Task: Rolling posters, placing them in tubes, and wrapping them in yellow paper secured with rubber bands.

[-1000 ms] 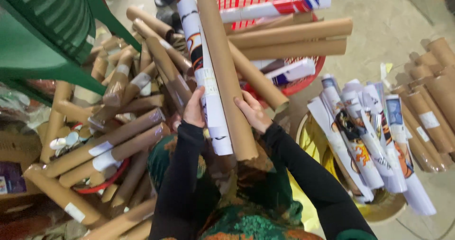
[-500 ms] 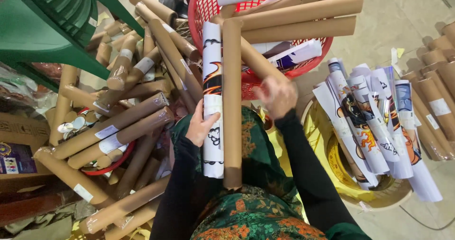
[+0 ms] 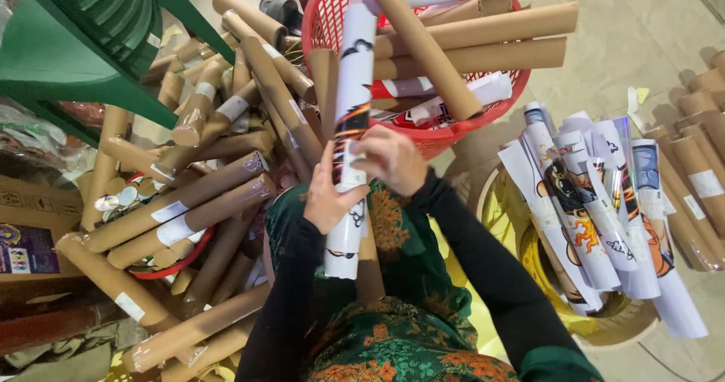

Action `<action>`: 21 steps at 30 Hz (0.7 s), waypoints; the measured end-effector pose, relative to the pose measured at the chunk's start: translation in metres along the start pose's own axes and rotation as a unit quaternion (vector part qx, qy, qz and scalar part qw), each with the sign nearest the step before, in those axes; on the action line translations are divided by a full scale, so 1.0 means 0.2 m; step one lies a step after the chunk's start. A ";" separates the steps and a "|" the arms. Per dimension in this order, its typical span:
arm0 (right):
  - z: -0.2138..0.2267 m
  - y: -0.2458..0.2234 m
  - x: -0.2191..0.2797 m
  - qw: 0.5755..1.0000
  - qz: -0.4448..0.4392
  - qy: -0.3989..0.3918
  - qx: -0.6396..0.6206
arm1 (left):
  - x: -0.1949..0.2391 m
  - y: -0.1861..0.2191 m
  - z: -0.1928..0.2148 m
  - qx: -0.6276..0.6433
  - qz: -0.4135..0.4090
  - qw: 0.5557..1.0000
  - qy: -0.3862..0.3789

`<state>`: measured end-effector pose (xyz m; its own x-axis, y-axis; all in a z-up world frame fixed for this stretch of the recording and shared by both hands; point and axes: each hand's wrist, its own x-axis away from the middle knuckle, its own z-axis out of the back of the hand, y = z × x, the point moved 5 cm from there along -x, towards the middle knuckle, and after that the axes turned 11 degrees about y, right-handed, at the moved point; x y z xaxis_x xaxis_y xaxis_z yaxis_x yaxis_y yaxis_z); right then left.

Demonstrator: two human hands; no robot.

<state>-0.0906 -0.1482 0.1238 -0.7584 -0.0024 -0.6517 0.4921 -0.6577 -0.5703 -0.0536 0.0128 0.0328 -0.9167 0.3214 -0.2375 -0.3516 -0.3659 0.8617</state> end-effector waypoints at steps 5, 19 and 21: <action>-0.03 0.04 0.14 0.994 -0.016 0.010 0.107 | 0.02 0.02 -0.09 -0.021 -0.012 0.999 -0.024; 0.19 -0.08 0.16 0.953 0.229 -0.048 0.192 | 0.10 -0.12 -0.38 0.144 0.117 0.980 -0.077; 0.10 0.05 0.31 0.953 0.190 -0.125 0.202 | 0.09 -0.17 -0.40 0.125 0.123 0.983 -0.050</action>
<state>-0.1406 -0.1705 0.0882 -0.6613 -0.4443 -0.6044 0.5851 -0.8097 -0.0450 -0.0735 -0.0392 -0.0358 -0.9403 0.3392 0.0273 -0.0516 -0.2214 0.9738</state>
